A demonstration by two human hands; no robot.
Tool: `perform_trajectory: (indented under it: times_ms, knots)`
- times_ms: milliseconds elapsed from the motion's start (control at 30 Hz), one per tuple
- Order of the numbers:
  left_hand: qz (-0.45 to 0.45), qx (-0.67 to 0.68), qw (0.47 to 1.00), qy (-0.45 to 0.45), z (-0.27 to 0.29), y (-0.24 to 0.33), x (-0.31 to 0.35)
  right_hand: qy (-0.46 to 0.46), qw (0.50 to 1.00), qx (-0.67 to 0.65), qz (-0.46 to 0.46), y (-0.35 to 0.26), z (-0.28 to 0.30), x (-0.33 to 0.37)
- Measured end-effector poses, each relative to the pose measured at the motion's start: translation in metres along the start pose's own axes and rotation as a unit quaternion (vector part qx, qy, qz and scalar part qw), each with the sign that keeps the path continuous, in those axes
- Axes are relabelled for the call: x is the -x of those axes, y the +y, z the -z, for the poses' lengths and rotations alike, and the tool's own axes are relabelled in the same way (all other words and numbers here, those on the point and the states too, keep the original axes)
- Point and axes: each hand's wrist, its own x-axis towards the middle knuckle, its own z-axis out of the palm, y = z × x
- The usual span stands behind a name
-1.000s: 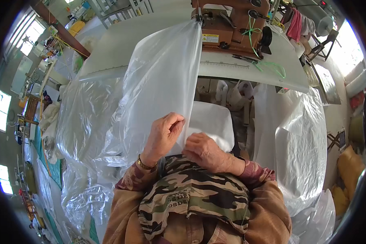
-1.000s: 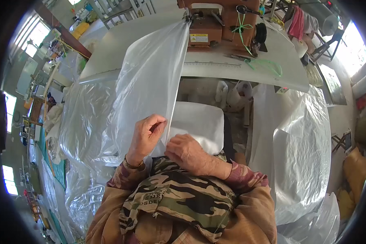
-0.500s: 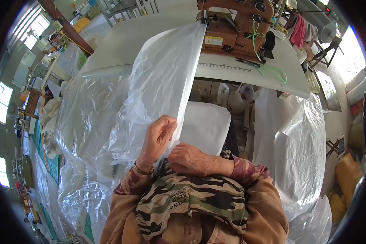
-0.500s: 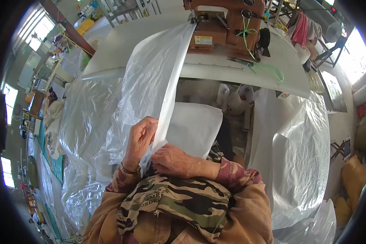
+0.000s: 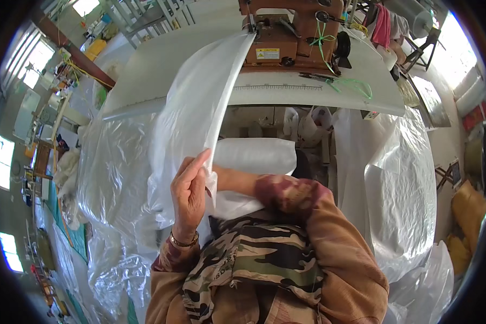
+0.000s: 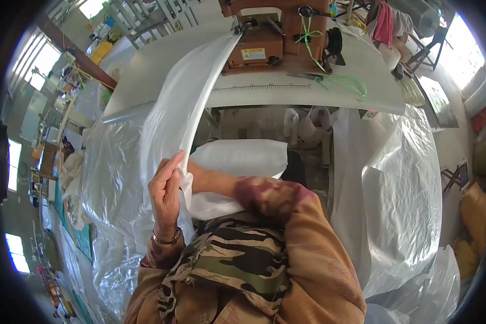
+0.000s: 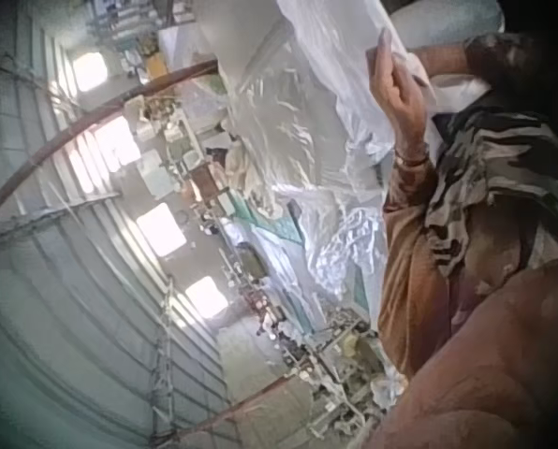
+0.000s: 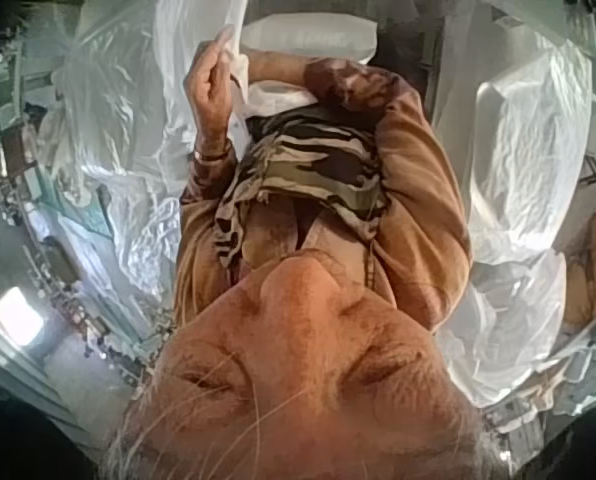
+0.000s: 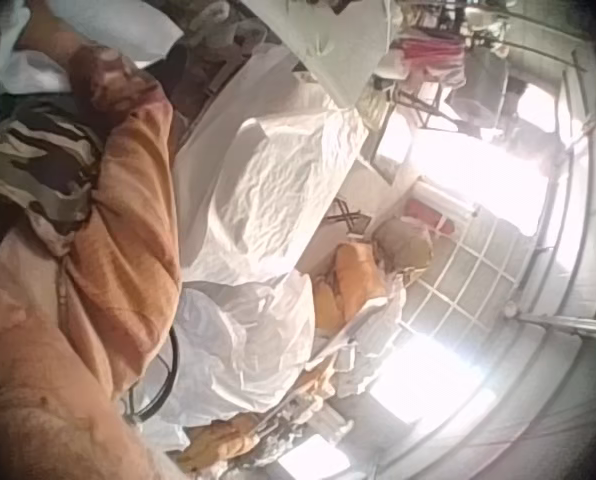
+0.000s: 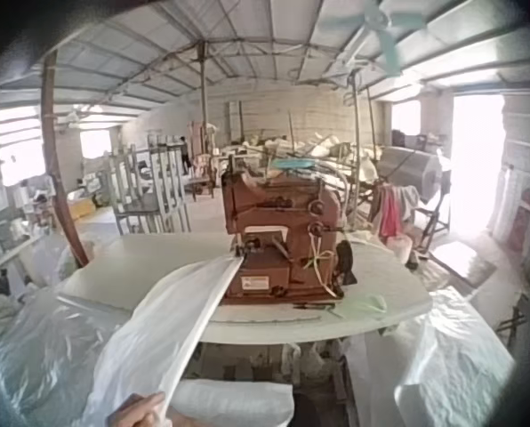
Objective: The person joins or hems large sheets of white plastic material using a sewing machine.
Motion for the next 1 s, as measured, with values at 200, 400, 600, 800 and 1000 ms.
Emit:
perform_trajectory:
  times_ms: [200,400,600,800,1000]
  knots:
    - [-0.001,-0.126,0.992,0.025,-0.010,-0.025,-0.001,-0.058,0.994,-0.035,0.083,0.020,-0.018,-0.001]
    - [-0.037,-0.154,0.985,-0.075,-0.049,-0.055,0.003,0.388,0.876,-0.202,-0.206,0.054,0.086,-0.049]
    - [-0.091,-0.126,0.978,-0.136,-0.087,-0.078,-0.004,0.291,0.933,0.078,-0.195,0.094,0.185,-0.110]
    - [-0.061,-0.111,0.972,-0.200,-0.095,-0.103,-0.018,0.275,0.940,0.023,-0.203,0.101,0.189,-0.111]
    - [-0.121,-0.183,0.964,-0.149,-0.107,-0.106,-0.054,0.306,0.934,-0.011,-0.185,0.103,0.189,-0.110]
